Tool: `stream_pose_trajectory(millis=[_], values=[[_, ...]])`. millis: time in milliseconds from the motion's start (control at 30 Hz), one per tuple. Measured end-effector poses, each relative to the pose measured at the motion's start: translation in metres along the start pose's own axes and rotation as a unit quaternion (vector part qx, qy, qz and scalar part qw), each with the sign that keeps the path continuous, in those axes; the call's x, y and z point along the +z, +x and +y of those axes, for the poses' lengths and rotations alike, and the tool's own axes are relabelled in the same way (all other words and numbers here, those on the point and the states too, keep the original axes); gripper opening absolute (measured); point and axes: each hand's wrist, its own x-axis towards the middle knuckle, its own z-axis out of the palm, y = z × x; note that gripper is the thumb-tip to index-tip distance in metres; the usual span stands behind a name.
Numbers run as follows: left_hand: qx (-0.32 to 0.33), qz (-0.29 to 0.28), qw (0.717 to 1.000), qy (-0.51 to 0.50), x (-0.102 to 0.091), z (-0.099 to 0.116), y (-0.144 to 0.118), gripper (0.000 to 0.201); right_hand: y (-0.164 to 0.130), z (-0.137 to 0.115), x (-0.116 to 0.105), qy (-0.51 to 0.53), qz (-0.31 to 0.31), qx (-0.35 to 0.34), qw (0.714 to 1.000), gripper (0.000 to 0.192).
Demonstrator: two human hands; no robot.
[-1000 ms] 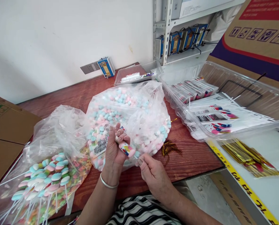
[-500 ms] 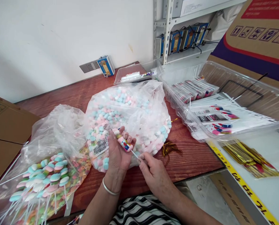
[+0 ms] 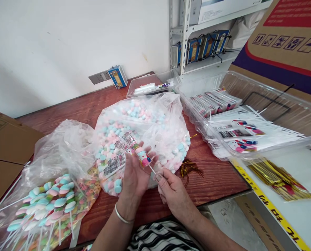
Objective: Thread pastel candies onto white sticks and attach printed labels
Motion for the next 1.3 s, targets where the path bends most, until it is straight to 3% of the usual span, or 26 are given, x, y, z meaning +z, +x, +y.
stream_pose_trajectory(millis=[100,200,333,500,767,967,1200,1300], values=[[0.014,0.006,0.999,-0.038,0.001,0.026,0.013,0.046,-0.009,0.005,-0.002,-0.005,-0.027,0.022,0.999,0.038],[0.021,-0.005,0.998,-0.061,0.004,0.035,0.020,0.027,-0.014,0.010,-0.001,-0.034,-0.035,0.024,0.999,0.037],[0.012,0.001,0.998,-0.062,0.009,0.020,0.017,0.018,-0.011,0.011,0.004,-0.065,-0.013,-0.002,0.998,0.037],[-0.011,0.016,1.000,0.005,0.010,-0.004,0.005,0.027,0.000,0.005,0.010,-0.024,-0.006,-0.004,1.000,0.038],[0.038,0.036,0.998,0.038,0.006,0.000,0.008,0.030,-0.006,0.004,0.004,-0.159,-0.011,-0.023,0.987,0.029],[-0.002,0.031,0.998,0.054,0.006,-0.024,-0.006,0.032,0.008,0.003,0.004,-0.190,0.062,-0.117,0.973,0.023],[-0.039,0.043,0.993,0.102,0.005,-0.012,-0.013,0.039,0.003,-0.001,-0.003,-0.301,0.093,-0.177,0.933,0.022],[-0.034,0.067,0.993,0.091,0.004,-0.020,-0.013,0.034,0.002,-0.003,-0.002,-0.290,0.087,-0.184,0.935,0.019]])
